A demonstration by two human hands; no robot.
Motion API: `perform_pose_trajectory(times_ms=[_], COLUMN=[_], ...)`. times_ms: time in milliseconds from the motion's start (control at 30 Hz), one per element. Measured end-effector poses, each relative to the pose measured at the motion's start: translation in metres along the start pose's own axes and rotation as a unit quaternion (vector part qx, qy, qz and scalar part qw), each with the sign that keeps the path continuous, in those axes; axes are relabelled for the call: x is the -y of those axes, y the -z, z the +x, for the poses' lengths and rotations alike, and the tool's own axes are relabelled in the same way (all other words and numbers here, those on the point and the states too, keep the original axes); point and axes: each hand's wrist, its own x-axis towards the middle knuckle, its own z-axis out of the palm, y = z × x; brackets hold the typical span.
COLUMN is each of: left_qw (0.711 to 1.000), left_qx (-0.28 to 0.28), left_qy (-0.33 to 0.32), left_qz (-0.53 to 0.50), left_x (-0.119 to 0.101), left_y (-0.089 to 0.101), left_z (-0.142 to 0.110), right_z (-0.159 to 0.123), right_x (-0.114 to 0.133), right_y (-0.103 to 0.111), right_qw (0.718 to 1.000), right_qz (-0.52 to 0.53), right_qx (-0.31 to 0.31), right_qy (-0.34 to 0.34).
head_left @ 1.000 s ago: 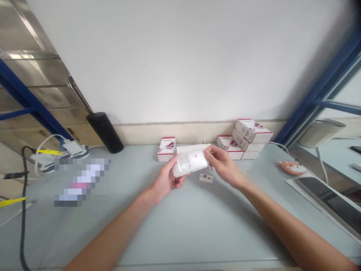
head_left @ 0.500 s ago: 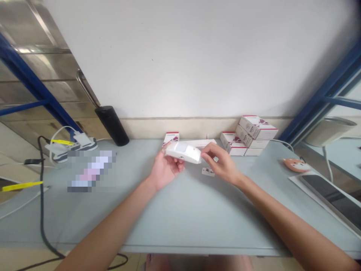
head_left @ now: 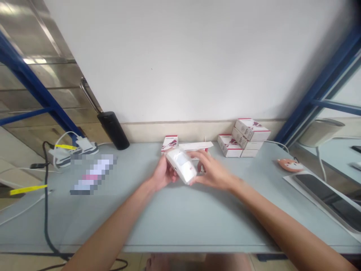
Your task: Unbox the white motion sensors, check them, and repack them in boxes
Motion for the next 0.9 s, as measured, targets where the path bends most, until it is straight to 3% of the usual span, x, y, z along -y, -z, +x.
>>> perform_pose_trajectory(times_ms=[133, 267, 333, 433, 467, 533, 700, 900], left_qw=[0.983, 0.914, 0.837, 0.64, 0.594, 0.548, 0.577, 0.636], left_qx=[-0.016, -0.002, 0.028, 0.087, 0.085, 0.046, -0.028, 0.006], left_qy=[-0.137, -0.274, -0.342, -0.431, -0.427, -0.391, -0.384, -0.367], left_qz=[0.121, 0.298, 0.427, 0.63, 0.676, 0.738, 0.72, 0.679], left_x=[0.002, -0.021, -0.035, -0.044, -0.042, -0.034, -0.011, 0.001], left_y=[-0.009, -0.028, -0.038, -0.044, -0.043, -0.036, -0.013, -0.003], left_z=[-0.006, -0.011, -0.004, 0.02, 0.029, 0.046, 0.051, 0.021], right_z=[-0.002, 0.0, 0.002, 0.006, 0.007, 0.007, 0.006, 0.006], right_x=[0.002, 0.003, 0.0, -0.014, -0.019, -0.029, -0.04, -0.029], right_y=[-0.001, 0.009, 0.017, 0.03, 0.035, 0.043, 0.051, 0.042], right_qw=[0.997, 0.996, 0.988, 0.957, 0.946, 0.928, 0.897, 0.945], right_qz=[-0.055, -0.035, -0.032, -0.032, -0.036, -0.054, -0.156, -0.123], right_qx=[0.032, -0.068, -0.153, -0.273, -0.296, -0.307, -0.225, -0.167], right_qy=[0.05, 0.049, 0.013, -0.091, -0.129, -0.204, -0.347, -0.252])
